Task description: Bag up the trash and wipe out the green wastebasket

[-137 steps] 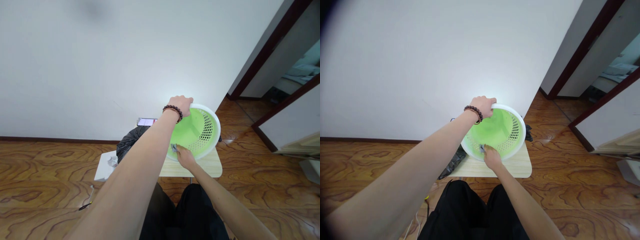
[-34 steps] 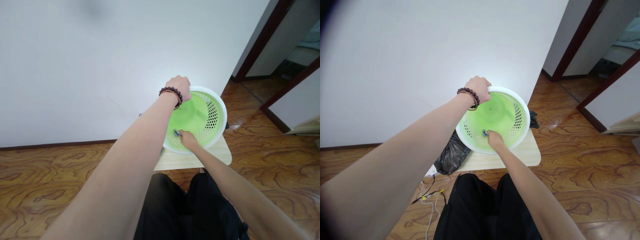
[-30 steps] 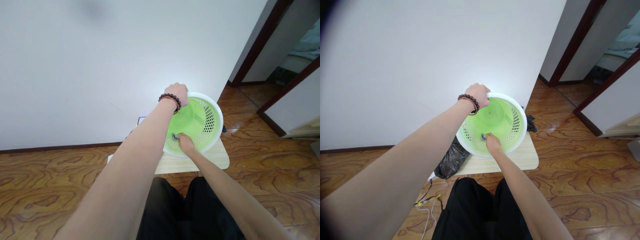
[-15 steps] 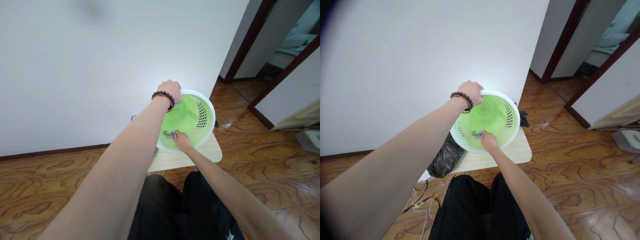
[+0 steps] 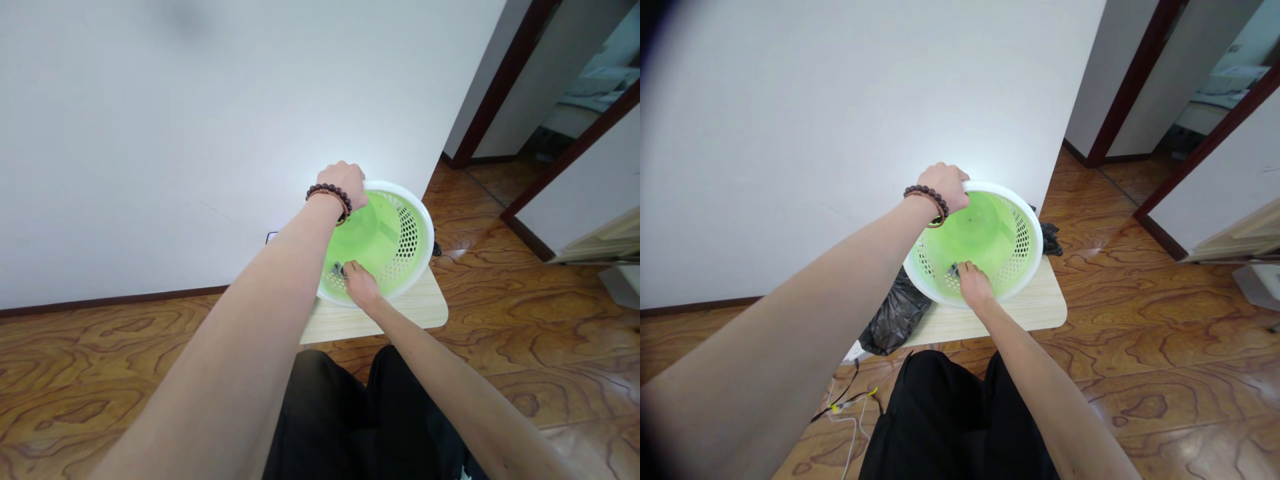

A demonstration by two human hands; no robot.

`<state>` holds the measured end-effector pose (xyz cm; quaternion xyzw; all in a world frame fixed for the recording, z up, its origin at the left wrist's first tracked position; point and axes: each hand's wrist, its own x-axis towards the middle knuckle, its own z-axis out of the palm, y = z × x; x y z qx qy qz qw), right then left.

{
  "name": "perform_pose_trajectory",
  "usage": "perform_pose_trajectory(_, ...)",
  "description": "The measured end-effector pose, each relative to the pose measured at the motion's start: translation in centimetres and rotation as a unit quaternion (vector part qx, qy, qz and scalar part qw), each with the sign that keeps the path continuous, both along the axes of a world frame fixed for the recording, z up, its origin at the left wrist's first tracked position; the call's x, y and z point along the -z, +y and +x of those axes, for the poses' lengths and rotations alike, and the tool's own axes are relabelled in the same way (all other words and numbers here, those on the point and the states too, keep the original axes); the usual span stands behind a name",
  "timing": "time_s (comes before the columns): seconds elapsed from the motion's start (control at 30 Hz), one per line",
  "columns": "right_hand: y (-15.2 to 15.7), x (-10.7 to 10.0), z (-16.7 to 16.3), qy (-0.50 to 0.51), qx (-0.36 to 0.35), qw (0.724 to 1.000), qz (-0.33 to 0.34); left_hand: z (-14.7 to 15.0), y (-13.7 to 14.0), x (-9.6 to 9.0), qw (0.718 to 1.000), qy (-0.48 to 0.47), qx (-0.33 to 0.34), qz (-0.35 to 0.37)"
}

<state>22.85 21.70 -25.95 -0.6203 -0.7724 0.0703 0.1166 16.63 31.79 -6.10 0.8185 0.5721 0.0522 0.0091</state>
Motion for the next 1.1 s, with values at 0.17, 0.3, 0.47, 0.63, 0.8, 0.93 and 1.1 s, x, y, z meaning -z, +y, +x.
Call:
perform_pose_trajectory(0.17, 0.3, 0.6, 0.2, 0.019, 0.025, 0.999, 0.024, 0.1, -0.2, -0.2, 1.0, -0.005, 0.006, 0.003)
perform_pose_trajectory(0.3, 0.9, 1.5, 0.6, 0.064, 0.083, 0.994, 0.008, 0.1, -0.5, -0.2, 1.0, -0.009, 0.007, -0.004)
perform_pose_trajectory(0.47, 1.2, 2.3, 1.0, 0.098, 0.103, 0.99, -0.002, 0.4, -0.6, -0.1, 1.0, -0.008, 0.008, 0.014)
perform_pose_trajectory(0.63, 1.0, 2.2, 1.5, 0.159, 0.077, 0.983, 0.051, 0.4, -0.4, 0.1, 0.999, 0.005, 0.016, 0.033)
perform_pose_trajectory(0.8, 1.3, 2.4, 1.9, 0.221, 0.085, 0.968, 0.081, 0.5, -0.4, 0.1, 0.999, 0.009, 0.015, 0.028)
perform_pose_trajectory(0.93, 1.6, 3.0, 2.1, 0.242, 0.13, 0.958, 0.085, 0.6, -0.5, 0.1, 0.999, 0.013, 0.012, 0.031)
perform_pose_trajectory(1.1, 1.6, 3.3, 2.2, 0.268, 0.122, 0.952, 0.087, 0.8, -0.4, 0.2, 0.999, 0.011, 0.015, 0.034)
